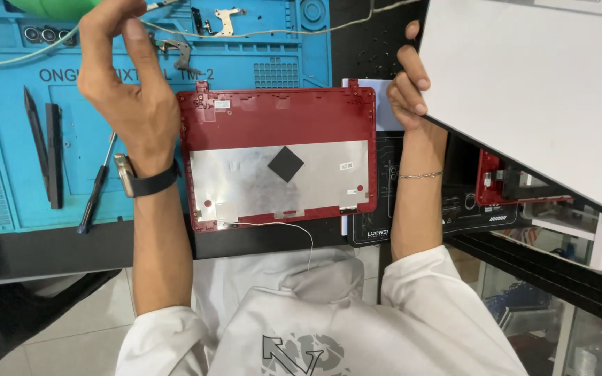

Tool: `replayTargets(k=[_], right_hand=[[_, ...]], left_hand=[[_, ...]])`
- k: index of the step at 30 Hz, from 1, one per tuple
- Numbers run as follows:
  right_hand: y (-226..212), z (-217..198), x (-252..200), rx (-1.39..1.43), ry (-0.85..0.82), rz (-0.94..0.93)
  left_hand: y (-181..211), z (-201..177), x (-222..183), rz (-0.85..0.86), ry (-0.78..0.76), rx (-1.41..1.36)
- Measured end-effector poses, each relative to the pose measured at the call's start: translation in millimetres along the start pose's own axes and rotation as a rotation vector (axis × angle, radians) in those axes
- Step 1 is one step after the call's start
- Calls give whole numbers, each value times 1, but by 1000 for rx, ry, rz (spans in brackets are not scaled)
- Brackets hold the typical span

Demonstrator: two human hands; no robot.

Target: The person removes a laptop screen from its red bezel, disconnects the ribbon cable, and prepares to install a replacement screen. They use a screwdriver to loosen screws, peel back adhesive, and carefully handle the display and cable.

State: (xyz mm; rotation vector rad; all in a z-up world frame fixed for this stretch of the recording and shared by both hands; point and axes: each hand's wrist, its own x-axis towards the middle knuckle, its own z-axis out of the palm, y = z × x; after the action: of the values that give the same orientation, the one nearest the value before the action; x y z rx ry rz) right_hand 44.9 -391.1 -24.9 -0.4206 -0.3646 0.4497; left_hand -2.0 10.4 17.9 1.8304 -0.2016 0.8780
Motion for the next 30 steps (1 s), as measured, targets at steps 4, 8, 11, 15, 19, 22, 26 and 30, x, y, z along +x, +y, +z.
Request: replayTargets(k=[4, 8, 11, 15, 19, 22, 26, 30], right_hand=[[3, 7, 1, -24, 12, 19], [8, 11, 6, -6, 0, 38], [9, 20, 4, -55, 21, 64], [13, 16, 7, -9, -32, 114], [13, 6, -1, -61, 42, 95], [14, 14, 4, -85, 54, 94], [18, 19, 7, 11, 89, 111], [17, 22, 5, -20, 87, 106]], left_hand=[[1, 1, 2, 8, 0, 8], [1, 0, 0, 29, 0, 11], [-1, -3, -3, 57, 21, 24], [-7, -3, -2, 91, 69, 40], [-12, -5, 0, 76, 175, 5], [-16, -8, 2, 50, 219, -8], [-13, -9, -1, 22, 246, -23], [-12, -13, 1, 26, 268, -5]])
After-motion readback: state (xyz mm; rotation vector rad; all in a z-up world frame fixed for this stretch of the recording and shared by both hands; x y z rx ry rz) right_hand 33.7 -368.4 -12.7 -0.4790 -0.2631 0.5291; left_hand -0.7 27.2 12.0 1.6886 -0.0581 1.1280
